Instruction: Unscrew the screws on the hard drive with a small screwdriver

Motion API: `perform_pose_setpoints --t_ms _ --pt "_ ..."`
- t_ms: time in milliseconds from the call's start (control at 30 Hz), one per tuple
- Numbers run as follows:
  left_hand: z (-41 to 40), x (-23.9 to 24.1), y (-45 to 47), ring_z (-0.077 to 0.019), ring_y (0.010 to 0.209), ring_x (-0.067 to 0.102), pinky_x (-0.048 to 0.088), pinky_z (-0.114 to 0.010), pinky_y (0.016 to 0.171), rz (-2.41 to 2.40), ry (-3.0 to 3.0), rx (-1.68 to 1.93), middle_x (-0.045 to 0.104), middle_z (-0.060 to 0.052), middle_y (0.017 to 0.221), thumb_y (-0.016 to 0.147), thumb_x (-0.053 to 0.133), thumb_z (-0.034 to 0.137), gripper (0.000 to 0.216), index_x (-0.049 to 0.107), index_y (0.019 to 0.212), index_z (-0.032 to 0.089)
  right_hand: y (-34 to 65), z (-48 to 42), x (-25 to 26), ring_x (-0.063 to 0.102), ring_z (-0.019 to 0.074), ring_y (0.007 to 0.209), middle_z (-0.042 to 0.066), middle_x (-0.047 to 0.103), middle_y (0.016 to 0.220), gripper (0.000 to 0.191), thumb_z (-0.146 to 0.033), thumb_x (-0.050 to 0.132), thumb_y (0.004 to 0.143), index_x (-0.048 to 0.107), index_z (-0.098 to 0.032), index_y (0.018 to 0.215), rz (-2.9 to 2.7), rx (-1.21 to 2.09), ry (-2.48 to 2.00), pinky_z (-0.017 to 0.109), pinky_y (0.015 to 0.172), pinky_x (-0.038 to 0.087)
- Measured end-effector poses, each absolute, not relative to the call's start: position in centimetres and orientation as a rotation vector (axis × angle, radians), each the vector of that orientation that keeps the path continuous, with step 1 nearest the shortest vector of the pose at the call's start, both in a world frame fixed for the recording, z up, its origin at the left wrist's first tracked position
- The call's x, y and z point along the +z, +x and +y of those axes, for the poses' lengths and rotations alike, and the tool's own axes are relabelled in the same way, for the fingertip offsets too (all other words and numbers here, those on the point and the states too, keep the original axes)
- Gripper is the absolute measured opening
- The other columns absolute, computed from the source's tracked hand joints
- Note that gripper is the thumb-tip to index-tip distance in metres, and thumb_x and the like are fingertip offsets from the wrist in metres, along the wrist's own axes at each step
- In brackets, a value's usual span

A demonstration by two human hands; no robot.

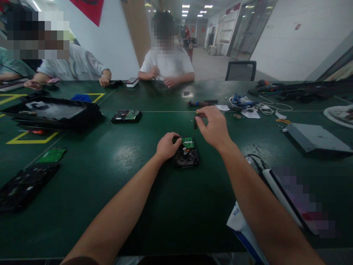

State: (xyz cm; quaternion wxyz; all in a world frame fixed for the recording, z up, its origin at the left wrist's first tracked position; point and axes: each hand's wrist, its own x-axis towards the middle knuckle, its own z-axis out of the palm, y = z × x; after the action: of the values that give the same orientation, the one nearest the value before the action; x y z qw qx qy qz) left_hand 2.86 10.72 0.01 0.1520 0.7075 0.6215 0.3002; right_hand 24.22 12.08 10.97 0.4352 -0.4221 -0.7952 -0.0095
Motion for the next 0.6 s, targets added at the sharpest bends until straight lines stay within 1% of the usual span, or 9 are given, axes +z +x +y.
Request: perform_pose_setpoints --t_ms 133,233,333,467,600 --pt "10.71 -0.01 2.85 -0.0244 0.107 0.066 0.052 -0.038 0.093 1.778 2.039 0.868 0.072 -0.007 0.117 0.096 0.062 0.038 0.024 0.07 0.114 0.024 24.38 12.72 10.49 0.063 0.0272 0.097 0.009 0.067 0.102 0.012 -0.025 0.064 0.088 0.058 -0.023 0.099 -1.897 0.015 -1.074 0.045 0.088 0.051" --pt "10.72 -0.06 2.87 -0.0241 0.107 0.067 0.052 -0.038 0.093 1.787 2.03 0.868 0.072 -0.007 0.118 0.096 0.062 0.038 0.024 0.07 0.114 0.024 24.4 12.75 10.36 0.063 0.0265 0.094 0.008 0.067 0.1 0.011 -0.029 0.062 0.091 0.057 -0.024 0.099 -1.904 0.041 -1.067 0.045 0.088 0.05" --pt "10.76 -0.12 2.88 -0.0242 0.109 0.066 0.052 -0.037 0.094 1.782 2.037 0.869 0.072 -0.007 0.118 0.096 0.062 0.037 0.023 0.07 0.113 0.024 24.22 12.27 10.66 0.062 0.0272 0.099 0.008 0.067 0.102 0.007 -0.029 0.059 0.094 0.059 -0.025 0.1 -1.948 0.011 -1.036 0.046 0.091 0.049" --pt "10.82 -0.1 2.85 -0.0242 0.107 0.067 0.052 -0.038 0.094 1.777 2.028 0.867 0.072 -0.007 0.118 0.096 0.062 0.037 0.023 0.07 0.113 0.024 24.1 12.13 10.83 0.06 0.0286 0.106 0.01 0.065 0.107 0.012 -0.024 0.06 0.091 0.058 -0.024 0.103 -1.966 -0.013 -1.023 0.047 0.095 0.048" --pt "10.79 -0.01 2.83 -0.0246 0.108 0.066 0.052 -0.038 0.094 1.775 2.014 0.858 0.071 -0.008 0.119 0.097 0.062 0.038 0.024 0.07 0.115 0.024 24.29 12.76 10.4 0.061 0.0275 0.099 0.01 0.064 0.103 0.013 -0.026 0.063 0.089 0.055 -0.024 0.099 -1.913 0.035 -1.041 0.045 0.089 0.052"
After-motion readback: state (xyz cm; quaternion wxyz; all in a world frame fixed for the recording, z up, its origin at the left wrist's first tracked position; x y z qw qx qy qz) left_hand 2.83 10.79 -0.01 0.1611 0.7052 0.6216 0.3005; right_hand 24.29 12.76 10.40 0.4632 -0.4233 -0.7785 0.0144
